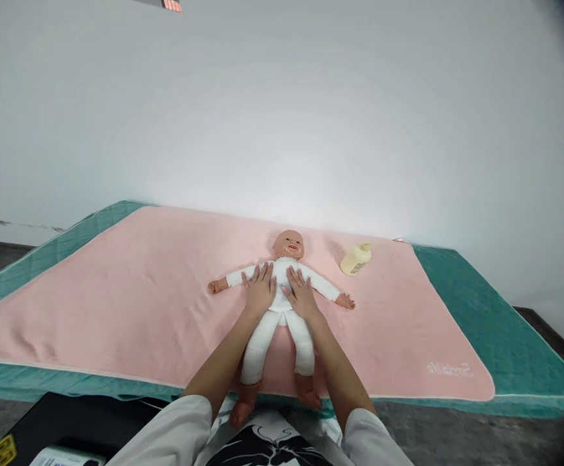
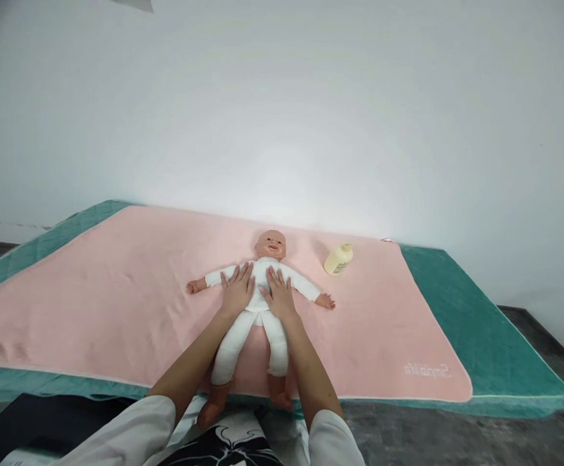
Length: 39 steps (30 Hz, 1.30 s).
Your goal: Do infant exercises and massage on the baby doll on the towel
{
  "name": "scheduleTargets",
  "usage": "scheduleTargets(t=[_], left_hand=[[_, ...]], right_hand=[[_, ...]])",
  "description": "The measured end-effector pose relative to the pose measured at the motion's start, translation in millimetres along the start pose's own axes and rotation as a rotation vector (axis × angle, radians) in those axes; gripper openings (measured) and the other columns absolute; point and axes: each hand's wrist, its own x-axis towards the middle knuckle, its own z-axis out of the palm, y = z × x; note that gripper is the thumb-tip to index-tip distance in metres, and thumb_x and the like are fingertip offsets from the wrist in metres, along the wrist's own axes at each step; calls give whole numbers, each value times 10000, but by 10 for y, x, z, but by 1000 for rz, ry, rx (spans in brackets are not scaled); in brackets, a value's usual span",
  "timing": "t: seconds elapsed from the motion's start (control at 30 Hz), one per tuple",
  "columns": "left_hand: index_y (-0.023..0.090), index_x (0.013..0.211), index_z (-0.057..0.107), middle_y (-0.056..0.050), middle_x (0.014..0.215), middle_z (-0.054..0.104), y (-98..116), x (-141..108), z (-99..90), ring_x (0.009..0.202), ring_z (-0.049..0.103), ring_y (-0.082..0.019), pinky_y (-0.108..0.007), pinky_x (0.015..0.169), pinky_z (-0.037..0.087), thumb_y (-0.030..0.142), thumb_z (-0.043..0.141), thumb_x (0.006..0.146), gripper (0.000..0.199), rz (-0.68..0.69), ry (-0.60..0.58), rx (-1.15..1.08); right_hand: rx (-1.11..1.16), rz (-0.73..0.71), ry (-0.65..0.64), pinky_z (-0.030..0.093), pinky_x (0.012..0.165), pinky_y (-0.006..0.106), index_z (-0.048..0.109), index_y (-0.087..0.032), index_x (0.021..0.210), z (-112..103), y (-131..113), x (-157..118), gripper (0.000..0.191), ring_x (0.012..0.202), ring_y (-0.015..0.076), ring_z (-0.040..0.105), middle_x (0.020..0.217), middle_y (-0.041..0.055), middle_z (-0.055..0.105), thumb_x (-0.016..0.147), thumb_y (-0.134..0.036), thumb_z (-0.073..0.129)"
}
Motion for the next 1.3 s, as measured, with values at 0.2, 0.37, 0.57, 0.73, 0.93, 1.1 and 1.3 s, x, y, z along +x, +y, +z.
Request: scheduleTargets(t=[0.2, 0.37, 0.57, 0.73, 0.93, 1.1, 1.3], left_hand=[[247, 1518, 357, -66, 1549, 382, 26, -10, -36, 1464, 293, -295, -639, 1181, 52, 365, 270, 1005, 534, -7, -5, -9], [255, 1515, 361, -61, 1547, 387, 17, -15, -34, 1467, 288, -295, -651, 1176, 40, 372, 278, 1003, 531, -6, 3, -39], [245, 1515, 360, -57, 1560, 365, -17, -4, -5, 1479, 257, -292, -660, 1168, -6, 380, 281, 1003, 535, -11, -22, -92], [258, 1516, 355, -59, 1573, 341, -31, 13, 4, 1488, 232, -291, -670, 1162, -3, 410, 296, 997, 543, -31, -59, -130], [257, 1516, 353, -46, 1579, 326, -33, 18, 12, 1489, 227, -288, -669, 1161, -14, 415, 296, 996, 547, -40, -66, -135], [256, 1519, 348, -43, 1579, 326, -39, 17, 23, 1488, 231, -284, -658, 1165, -27, 416, 288, 996, 551, -35, -61, -128], [265, 1518, 346, -29, 1582, 321, -29, 17, 20, 1491, 225, -275, -658, 1166, -29, 418, 290, 993, 550, -48, -68, -126]], right_hand=[[-19, 240, 52, 14, 1194, 595, 113, -227, 1570, 50, 13, 54, 648, 1529, 267, 42, 1640, 36, 104, 1006, -531, 207], [-24, 337, 67, -3, 1199, 570, 135, -191, 1569, 74, 61, 42, 675, 1528, 259, 68, 1640, 56, 86, 1000, -550, 198], [-22, 398, 80, -30, 1198, 564, 151, -174, 1565, 77, 109, 27, 669, 1529, 247, 63, 1636, 71, 104, 1005, -538, 199], [-45, 448, 82, -24, 1194, 576, 157, -184, 1563, 70, 81, 13, 676, 1529, 241, 57, 1635, 77, 122, 1002, -560, 190], [-39, 468, 98, -27, 1198, 569, 170, -161, 1560, 58, 47, -1, 693, 1529, 246, 62, 1633, 81, 131, 1000, -567, 195], [-31, 479, 94, -36, 1199, 563, 162, -149, 1561, 50, 43, 3, 704, 1529, 241, 58, 1632, 79, 125, 998, -570, 197], [-20, 470, 92, -53, 1197, 558, 162, -144, 1561, 52, 44, -6, 707, 1530, 238, 49, 1633, 79, 119, 996, -567, 204]])
